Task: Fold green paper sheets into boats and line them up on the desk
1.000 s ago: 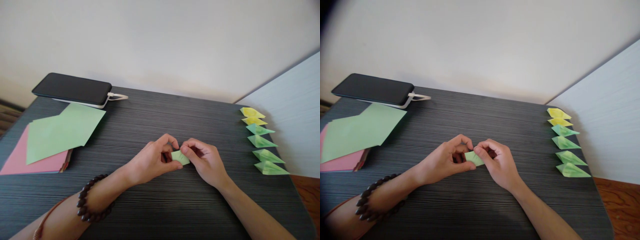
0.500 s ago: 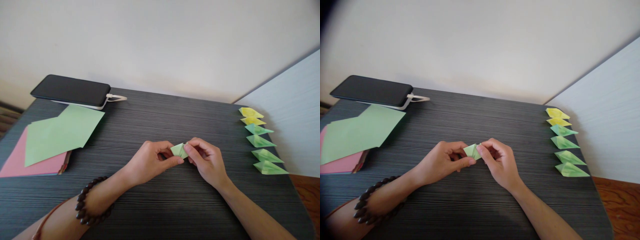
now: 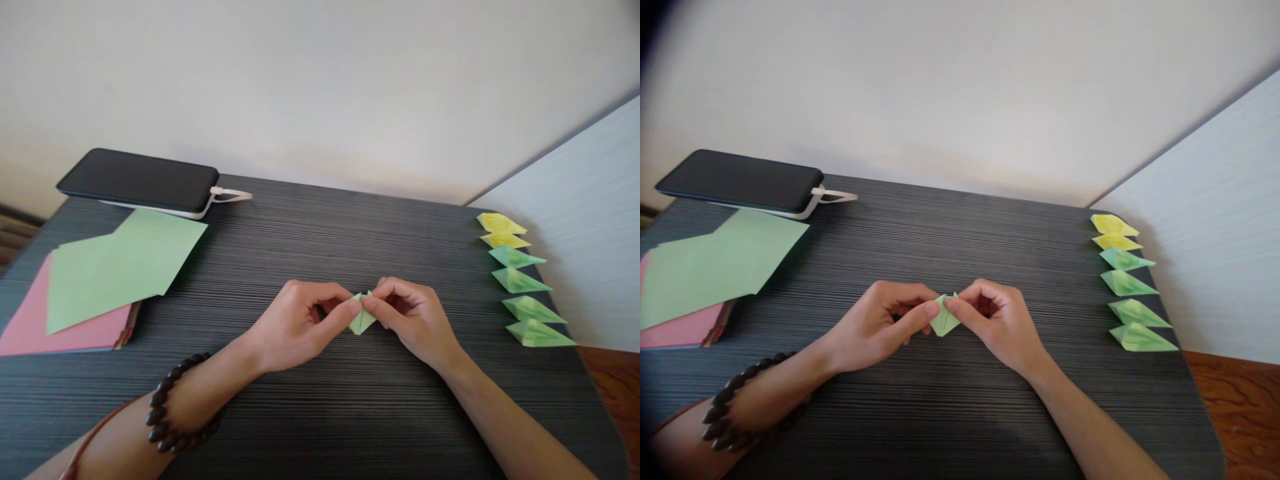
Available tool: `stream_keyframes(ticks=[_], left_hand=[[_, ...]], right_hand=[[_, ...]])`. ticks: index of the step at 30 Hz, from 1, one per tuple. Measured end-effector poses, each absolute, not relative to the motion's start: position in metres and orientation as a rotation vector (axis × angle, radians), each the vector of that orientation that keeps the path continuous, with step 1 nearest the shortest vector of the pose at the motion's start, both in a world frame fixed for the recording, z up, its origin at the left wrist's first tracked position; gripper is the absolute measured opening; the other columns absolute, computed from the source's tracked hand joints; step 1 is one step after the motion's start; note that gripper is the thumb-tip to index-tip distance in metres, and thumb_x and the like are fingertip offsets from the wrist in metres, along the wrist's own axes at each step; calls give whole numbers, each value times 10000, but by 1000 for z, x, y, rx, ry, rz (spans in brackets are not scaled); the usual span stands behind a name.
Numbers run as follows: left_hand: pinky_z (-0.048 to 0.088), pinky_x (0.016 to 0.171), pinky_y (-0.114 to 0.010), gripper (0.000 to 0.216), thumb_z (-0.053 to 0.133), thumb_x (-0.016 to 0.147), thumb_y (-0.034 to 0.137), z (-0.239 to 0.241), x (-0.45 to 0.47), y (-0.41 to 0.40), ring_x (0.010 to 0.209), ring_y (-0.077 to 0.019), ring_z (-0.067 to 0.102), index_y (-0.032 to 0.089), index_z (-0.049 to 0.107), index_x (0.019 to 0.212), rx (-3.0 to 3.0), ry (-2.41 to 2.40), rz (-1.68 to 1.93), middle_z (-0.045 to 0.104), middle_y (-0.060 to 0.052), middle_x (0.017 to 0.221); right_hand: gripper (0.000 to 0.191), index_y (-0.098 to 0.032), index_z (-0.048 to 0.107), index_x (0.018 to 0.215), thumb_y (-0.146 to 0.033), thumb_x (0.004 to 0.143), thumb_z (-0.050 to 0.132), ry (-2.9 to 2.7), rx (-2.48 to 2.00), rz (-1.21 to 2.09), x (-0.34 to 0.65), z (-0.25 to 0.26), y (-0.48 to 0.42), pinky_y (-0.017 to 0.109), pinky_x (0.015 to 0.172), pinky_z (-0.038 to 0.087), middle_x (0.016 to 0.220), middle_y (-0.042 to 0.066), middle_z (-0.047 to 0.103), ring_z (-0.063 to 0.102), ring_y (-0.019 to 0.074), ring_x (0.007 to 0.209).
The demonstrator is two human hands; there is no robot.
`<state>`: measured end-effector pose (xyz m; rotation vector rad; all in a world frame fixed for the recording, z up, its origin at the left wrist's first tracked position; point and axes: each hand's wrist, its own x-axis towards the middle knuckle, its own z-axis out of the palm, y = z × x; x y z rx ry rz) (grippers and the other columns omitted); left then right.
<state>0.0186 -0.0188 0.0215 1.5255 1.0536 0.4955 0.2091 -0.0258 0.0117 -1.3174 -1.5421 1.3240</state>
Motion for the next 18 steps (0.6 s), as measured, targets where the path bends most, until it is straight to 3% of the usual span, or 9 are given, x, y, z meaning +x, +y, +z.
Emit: stream_keyframes(ticks=[3, 6, 9, 11, 15, 18], left_hand=[[426, 532, -195, 217, 529, 872, 383, 15, 18, -20, 627, -100, 563, 195, 626, 919, 1695, 1148, 618, 648, 10, 753], [448, 673, -253, 148, 567, 856, 326, 9, 14, -17, 737, -134, 563, 204, 601, 932, 1996, 1197, 682, 649, 3, 805], [408, 807, -334, 109, 548, 868, 278, 5, 11, -14, 880, -185, 525, 208, 631, 865, 2297, 1158, 660, 642, -24, 883], [389, 808, -348, 131, 531, 876, 266, 5, 11, -13, 888, -194, 503, 204, 639, 835, 2374, 1157, 627, 622, -32, 889], [368, 791, -358, 163, 517, 878, 313, 6, 15, -16, 885, -204, 478, 196, 622, 835, 2416, 1177, 518, 600, -37, 884], [357, 797, -369, 161, 555, 849, 350, 7, 18, -19, 906, -220, 462, 197, 607, 843, 2414, 1221, 457, 591, -40, 901]], right_hand=[[164, -190, 623, 782, -348, 786, 663, -1592, -1369, 1299, 210, 8, -26, 214, 465, 396, 589, -30, 582, 511, 94, 518], [181, -209, 611, 932, -350, 820, 628, -1788, -1410, 1013, 209, 2, -28, 237, 506, 407, 609, -33, 586, 503, 102, 523], [129, -214, 625, 903, -327, 843, 606, -2054, -1364, 653, 209, -3, -28, 278, 614, 425, 652, -12, 603, 512, 125, 604], [124, -210, 627, 918, -311, 858, 589, -2137, -1337, 545, 208, -5, -28, 304, 674, 433, 706, 9, 615, 531, 150, 686], [116, -193, 629, 905, -288, 867, 574, -2177, -1335, 489, 206, -5, -26, 349, 769, 448, 882, 62, 630, 554, 192, 843], [113, -206, 651, 886, -277, 874, 563, -2198, -1316, 532, 209, -3, -25, 352, 772, 461, 865, 54, 632, 566, 188, 832]])
